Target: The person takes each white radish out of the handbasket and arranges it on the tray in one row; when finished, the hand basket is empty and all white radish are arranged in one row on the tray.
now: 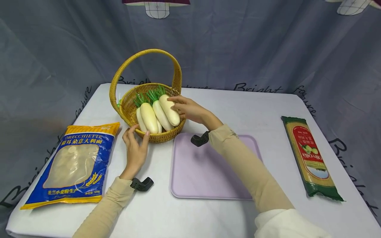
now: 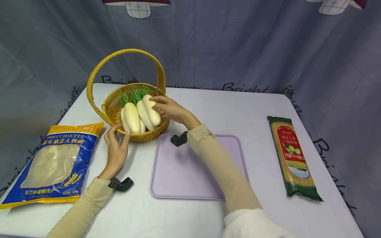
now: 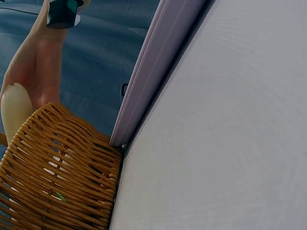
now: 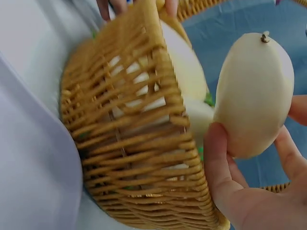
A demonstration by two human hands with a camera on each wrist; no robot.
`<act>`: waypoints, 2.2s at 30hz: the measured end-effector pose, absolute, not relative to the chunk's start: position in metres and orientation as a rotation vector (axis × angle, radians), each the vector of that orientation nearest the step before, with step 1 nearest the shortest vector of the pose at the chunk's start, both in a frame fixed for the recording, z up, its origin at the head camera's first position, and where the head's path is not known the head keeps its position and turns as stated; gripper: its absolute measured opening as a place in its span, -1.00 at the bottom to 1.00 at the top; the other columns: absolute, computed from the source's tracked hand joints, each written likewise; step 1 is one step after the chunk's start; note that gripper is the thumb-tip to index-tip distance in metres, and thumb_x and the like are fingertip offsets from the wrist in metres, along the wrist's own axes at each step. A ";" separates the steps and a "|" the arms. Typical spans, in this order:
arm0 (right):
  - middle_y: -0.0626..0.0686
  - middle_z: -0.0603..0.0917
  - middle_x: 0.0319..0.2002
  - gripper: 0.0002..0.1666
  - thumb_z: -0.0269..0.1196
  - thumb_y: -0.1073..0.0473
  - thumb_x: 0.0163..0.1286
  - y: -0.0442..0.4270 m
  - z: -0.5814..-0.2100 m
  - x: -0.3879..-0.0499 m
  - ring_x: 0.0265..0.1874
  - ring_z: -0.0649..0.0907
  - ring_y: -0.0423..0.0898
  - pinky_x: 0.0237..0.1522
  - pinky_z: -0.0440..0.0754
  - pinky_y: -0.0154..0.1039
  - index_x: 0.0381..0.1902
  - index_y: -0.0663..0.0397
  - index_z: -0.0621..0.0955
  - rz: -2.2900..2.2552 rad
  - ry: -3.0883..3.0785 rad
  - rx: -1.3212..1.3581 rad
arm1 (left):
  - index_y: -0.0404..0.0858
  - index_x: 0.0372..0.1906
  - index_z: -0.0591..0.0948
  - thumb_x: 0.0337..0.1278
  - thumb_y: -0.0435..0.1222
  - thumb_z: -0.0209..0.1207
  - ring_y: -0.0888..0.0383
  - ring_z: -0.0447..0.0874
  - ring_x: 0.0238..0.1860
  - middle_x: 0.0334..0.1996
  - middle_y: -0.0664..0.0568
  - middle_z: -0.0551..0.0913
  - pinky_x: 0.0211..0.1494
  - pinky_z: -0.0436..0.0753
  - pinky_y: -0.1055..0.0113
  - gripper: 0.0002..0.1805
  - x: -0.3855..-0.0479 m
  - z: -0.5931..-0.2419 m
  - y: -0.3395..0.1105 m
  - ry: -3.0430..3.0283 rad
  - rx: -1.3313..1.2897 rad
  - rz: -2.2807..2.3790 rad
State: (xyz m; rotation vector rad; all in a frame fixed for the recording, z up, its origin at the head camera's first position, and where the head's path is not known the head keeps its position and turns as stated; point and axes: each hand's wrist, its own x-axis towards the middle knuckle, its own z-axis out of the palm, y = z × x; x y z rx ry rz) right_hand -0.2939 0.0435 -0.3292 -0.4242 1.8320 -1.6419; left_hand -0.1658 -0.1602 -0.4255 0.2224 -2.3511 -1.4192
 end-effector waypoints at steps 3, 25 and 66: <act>0.03 0.33 0.20 -0.48 0.02 0.21 0.34 0.048 -0.328 -0.285 -0.20 0.53 -0.14 -0.08 0.55 -0.22 0.26 -0.16 0.31 -1.672 1.794 -0.431 | -0.02 0.25 0.15 0.17 0.08 0.00 -0.19 0.21 0.17 0.23 -0.19 -0.03 0.20 0.28 -0.10 -0.40 -0.165 -0.426 -0.160 -2.361 0.222 -1.422; 0.15 0.35 0.00 -0.42 0.19 0.28 0.20 0.117 -0.359 -0.147 -0.10 0.52 -0.14 -0.10 0.59 -0.23 0.18 0.09 0.30 -1.886 1.778 -0.396 | -0.05 0.26 0.14 0.20 0.02 0.00 -0.12 0.12 0.28 0.23 -0.18 -0.02 0.31 0.21 -0.05 -0.42 -0.166 -0.426 -0.157 -2.337 0.183 -1.484; 0.21 0.41 -0.07 -0.51 0.24 0.18 0.20 0.092 -0.411 -0.115 -0.32 0.60 -0.16 -0.36 0.59 -0.31 0.12 0.00 0.48 -1.604 2.074 -0.520 | -0.10 0.26 0.13 0.21 -0.02 0.00 -0.09 0.05 0.35 0.23 -0.18 0.01 0.38 0.14 -0.02 -0.42 -0.165 -0.426 -0.158 -2.310 0.146 -1.511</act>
